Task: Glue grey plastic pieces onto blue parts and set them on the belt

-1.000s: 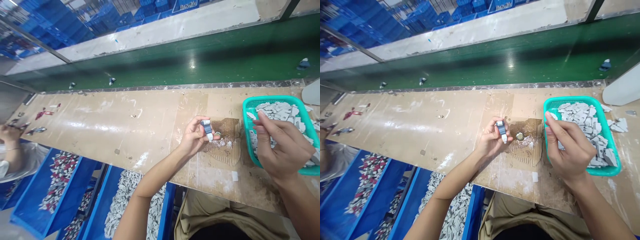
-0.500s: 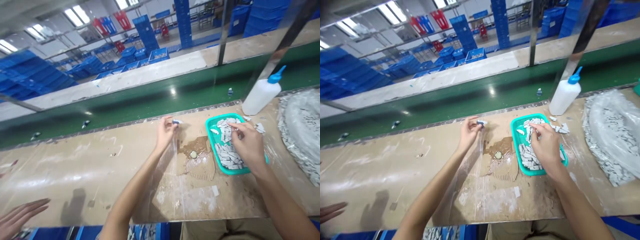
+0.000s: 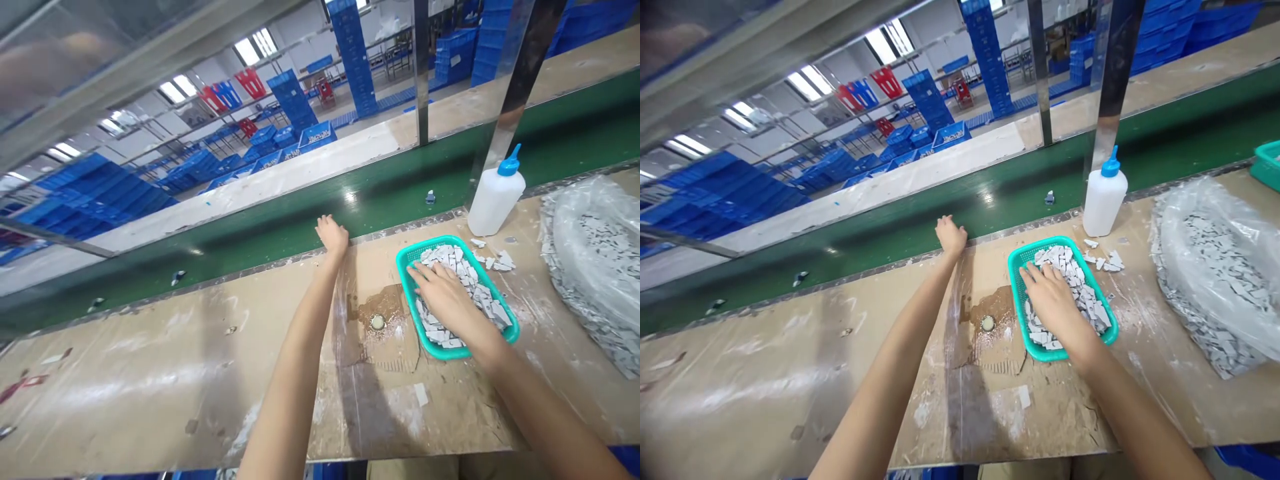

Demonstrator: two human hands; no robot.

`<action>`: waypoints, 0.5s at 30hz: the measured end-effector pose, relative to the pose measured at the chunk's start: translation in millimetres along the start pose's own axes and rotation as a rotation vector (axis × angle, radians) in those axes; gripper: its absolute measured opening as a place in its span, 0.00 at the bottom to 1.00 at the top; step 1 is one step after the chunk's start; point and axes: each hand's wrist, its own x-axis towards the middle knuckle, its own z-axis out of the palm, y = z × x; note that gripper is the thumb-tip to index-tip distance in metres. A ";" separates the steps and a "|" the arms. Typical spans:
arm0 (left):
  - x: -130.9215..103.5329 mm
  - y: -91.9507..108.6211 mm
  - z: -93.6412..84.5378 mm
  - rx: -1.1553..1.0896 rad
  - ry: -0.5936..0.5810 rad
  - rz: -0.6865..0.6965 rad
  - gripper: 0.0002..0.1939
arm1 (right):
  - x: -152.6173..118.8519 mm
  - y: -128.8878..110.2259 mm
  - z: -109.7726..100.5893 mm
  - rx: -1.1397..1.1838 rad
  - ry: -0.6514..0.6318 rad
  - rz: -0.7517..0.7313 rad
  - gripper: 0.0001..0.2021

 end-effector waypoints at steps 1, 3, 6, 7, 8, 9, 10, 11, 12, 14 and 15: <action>-2.7 9.0 7.8 0.027 -0.040 0.007 0.12 | -0.1 0.1 2.4 -0.010 -0.012 -0.006 0.26; -6.6 28.6 27.1 0.069 -0.151 0.017 0.14 | 0.7 0.3 5.8 -0.022 -0.017 -0.010 0.25; -12.6 62.9 60.1 0.107 -0.356 0.041 0.18 | 3.4 0.5 8.4 -0.029 0.006 -0.020 0.18; -15.7 75.8 71.1 0.112 -0.422 0.073 0.20 | 4.1 0.7 9.4 -0.029 0.019 -0.033 0.17; -19.4 89.1 81.8 0.121 -0.477 0.099 0.21 | 4.1 1.2 10.9 -0.028 0.035 -0.047 0.16; -23.7 102.5 92.5 0.132 -0.525 0.123 0.21 | 3.4 2.5 13.3 -0.027 0.050 -0.063 0.16; -28.1 115.5 103.5 0.144 -0.560 0.140 0.21 | 1.9 4.9 17.0 -0.025 0.078 -0.085 0.17; -32.0 127.0 115.2 0.162 -0.586 0.150 0.22 | -0.3 8.8 22.4 -0.024 0.115 -0.110 0.18; -34.9 136.5 127.7 0.191 -0.608 0.141 0.23 | -2.7 14.8 29.8 -0.020 0.151 -0.138 0.19; -35.2 146.2 153.7 0.304 -0.710 0.067 0.28 | -5.7 32.8 50.7 0.001 0.336 -0.247 0.19; -32.6 146.3 165.7 0.352 -0.714 0.026 0.30 | -5.2 44.1 64.0 0.036 0.339 -0.284 0.19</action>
